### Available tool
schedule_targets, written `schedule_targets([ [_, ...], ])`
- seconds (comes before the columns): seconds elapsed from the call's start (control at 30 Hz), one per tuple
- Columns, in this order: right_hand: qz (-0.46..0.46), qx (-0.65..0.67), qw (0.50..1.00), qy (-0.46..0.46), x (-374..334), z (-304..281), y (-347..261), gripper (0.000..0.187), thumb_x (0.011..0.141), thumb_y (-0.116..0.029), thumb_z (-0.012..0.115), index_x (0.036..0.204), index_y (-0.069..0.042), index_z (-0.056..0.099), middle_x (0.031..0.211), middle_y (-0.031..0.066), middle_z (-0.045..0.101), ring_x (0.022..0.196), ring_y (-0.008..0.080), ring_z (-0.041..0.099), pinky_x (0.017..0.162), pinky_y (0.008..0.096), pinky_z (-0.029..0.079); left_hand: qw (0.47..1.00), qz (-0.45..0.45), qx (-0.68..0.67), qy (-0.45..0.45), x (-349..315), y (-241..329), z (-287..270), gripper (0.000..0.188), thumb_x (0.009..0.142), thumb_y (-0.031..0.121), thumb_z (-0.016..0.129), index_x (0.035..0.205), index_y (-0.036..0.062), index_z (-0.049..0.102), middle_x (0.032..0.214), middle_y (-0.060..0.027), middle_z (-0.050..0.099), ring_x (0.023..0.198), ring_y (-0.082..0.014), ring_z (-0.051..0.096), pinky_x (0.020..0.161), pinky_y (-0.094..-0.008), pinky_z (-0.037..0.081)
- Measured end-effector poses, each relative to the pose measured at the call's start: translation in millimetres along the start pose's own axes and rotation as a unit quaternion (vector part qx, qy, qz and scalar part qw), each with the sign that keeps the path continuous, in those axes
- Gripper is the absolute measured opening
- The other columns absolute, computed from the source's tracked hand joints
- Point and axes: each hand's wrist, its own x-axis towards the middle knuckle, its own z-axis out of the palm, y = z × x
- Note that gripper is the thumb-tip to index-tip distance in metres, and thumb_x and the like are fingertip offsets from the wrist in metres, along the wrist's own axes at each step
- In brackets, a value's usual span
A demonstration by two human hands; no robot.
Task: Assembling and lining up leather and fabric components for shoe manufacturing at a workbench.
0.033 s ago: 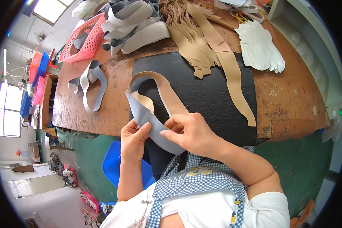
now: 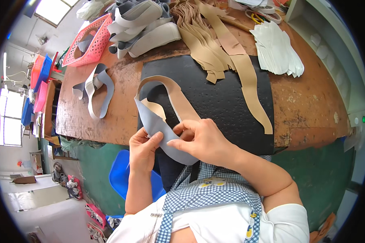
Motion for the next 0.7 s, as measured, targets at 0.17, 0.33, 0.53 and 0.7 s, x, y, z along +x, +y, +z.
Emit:
schedule_targets([
  [0.17, -0.015, -0.01, 1.0, -0.023, 4, 1, -1, 0.027, 0.089, -0.008, 0.072, 0.112, 0.005, 0.067, 0.087, 0.0129, 0.075, 0.077, 0.0112, 0.07, 0.071, 0.0259, 0.056, 1.0, 0.011, 0.019, -0.014, -5, 4, 6, 0.017, 0.088, 0.005, 0.075, 0.102, -0.0015, 0.069, 0.092, -0.0059, 0.071, 0.084, -0.0112, 0.067, 0.08, -0.0276, 0.057],
  [0.33, -0.043, -0.009, 0.999, -0.003, -1, 5, -7, 0.031, 0.09, -0.006, 0.07, 0.118, 0.004, 0.066, 0.086, 0.0145, 0.075, 0.079, 0.0141, 0.072, 0.074, 0.0281, 0.058, 1.0, -0.009, 0.014, -0.023, 1, 8, -5, 0.011, 0.091, 0.008, 0.073, 0.096, 0.0002, 0.068, 0.089, -0.005, 0.07, 0.08, -0.0108, 0.068, 0.076, -0.0272, 0.058],
  [0.53, -0.048, -0.045, 0.998, -0.004, -2, 7, -4, 0.035, 0.09, -0.006, 0.07, 0.122, 0.003, 0.065, 0.087, 0.0166, 0.075, 0.08, 0.016, 0.073, 0.075, 0.0292, 0.058, 1.0, -0.02, 0.009, -0.01, 0, 12, -2, 0.011, 0.089, 0.005, 0.073, 0.095, -0.0017, 0.067, 0.09, -0.007, 0.071, 0.078, -0.0111, 0.068, 0.074, -0.0268, 0.058],
  [0.7, -0.057, -0.046, 0.997, 0.003, -2, 7, -1, 0.036, 0.089, -0.006, 0.07, 0.124, 0.003, 0.065, 0.088, 0.0175, 0.075, 0.081, 0.0175, 0.074, 0.075, 0.0297, 0.059, 1.0, -0.014, -0.007, -0.012, 0, 9, 0, 0.011, 0.089, 0.004, 0.073, 0.096, -0.0022, 0.067, 0.091, -0.0074, 0.071, 0.079, -0.0117, 0.068, 0.076, -0.0275, 0.057],
])
